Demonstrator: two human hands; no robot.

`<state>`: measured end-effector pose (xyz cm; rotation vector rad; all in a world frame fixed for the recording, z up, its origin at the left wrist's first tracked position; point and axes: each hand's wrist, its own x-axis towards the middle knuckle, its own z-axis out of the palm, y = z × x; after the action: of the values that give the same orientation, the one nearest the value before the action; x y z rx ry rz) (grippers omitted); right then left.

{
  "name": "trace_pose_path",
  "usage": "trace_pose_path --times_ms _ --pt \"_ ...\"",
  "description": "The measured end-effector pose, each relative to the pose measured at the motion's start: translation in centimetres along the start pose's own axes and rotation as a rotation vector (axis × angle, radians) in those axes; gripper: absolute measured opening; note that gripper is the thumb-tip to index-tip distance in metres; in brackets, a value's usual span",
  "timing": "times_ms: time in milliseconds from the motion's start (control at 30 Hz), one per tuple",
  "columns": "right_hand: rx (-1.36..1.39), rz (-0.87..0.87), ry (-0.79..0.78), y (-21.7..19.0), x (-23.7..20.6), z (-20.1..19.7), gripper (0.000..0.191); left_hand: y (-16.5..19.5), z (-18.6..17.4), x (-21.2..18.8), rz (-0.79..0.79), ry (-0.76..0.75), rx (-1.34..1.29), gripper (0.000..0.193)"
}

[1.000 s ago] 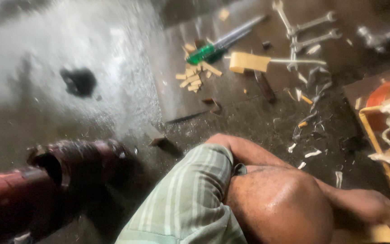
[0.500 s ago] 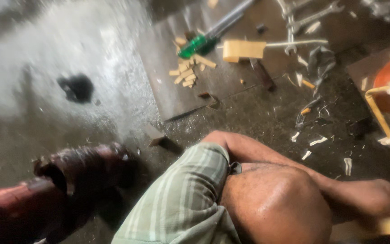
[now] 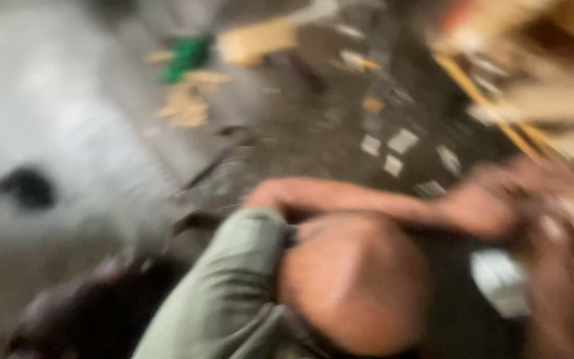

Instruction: The person sits on the floor and weaves thin wooden strips onto the frame of an overturned chair, bending, fitting and pressing each strip into place along the frame and tying the ends. They pick up strips one at a time from the floor and work them onto the frame by hand.

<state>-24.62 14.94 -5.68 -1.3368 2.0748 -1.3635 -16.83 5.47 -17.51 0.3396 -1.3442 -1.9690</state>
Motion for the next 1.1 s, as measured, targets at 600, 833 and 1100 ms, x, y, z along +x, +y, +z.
trace_pose_path --times_ms 600,833,1100 --pt "-0.728 -0.368 -0.011 -5.6 4.4 -7.0 0.016 9.3 0.9 5.3 0.29 0.002 0.531 0.05" --pt "-0.67 -0.459 0.017 -4.8 6.6 -5.1 0.019 7.9 1.5 5.6 0.251 0.121 0.542 0.042" --pt "-0.663 -0.483 -0.026 -3.6 7.5 -5.5 0.008 6.8 3.2 6.1 0.141 0.258 0.028 0.032"
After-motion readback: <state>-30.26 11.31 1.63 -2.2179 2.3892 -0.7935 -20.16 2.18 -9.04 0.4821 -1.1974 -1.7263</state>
